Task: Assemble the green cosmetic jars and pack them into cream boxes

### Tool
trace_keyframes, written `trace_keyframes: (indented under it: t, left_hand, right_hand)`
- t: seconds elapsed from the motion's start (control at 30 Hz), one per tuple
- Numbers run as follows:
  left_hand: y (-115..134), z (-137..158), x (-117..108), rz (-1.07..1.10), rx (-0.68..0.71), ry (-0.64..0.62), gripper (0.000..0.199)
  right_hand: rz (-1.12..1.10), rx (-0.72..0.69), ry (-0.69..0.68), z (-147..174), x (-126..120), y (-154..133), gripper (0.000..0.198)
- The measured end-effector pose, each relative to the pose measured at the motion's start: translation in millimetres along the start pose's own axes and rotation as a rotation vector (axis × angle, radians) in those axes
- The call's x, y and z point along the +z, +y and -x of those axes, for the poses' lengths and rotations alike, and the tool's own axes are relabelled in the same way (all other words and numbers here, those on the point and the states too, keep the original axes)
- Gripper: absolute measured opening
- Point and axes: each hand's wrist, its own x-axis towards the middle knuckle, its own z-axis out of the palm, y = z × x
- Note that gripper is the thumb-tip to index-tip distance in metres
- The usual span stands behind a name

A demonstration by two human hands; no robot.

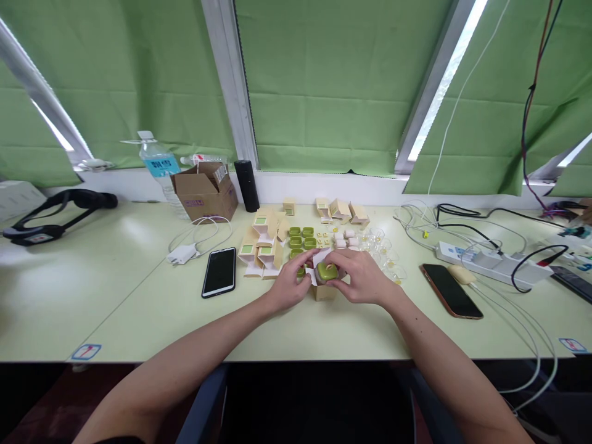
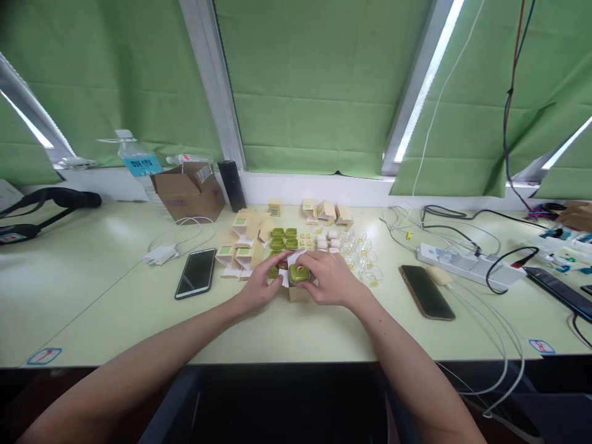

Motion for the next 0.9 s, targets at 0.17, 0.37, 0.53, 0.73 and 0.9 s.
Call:
trace_keyframes:
  t: [0.17,0.37,0.53,0.73,0.9]
  left_hand:
    - [1,1,0,-0.007,0.014,0.0,0.063]
    - [1,1,0,-0.011,0.022,-0.004,0.063]
    - [1,1,0,-0.006,0.03,-0.007,0.064]
    - [-1,1,-1,-0.009,0.03,-0.009,0.062]
    - [-3,2,-1,-0.001,0.038,-0.016,0.062]
  right_hand:
    - [-0.031,0.017,-0.039,-1,3,-1,0.01]
    - [-0.043,0.002,0.012,-2,9,2,0.013]
    - [-0.024,0.029,0.053,-1,16,4,0.013]
    - [-0.017,0.061,0.021,-3,19,2,0.016]
    - [-0.025,0.066,-0.003,-4,19,2,0.016]
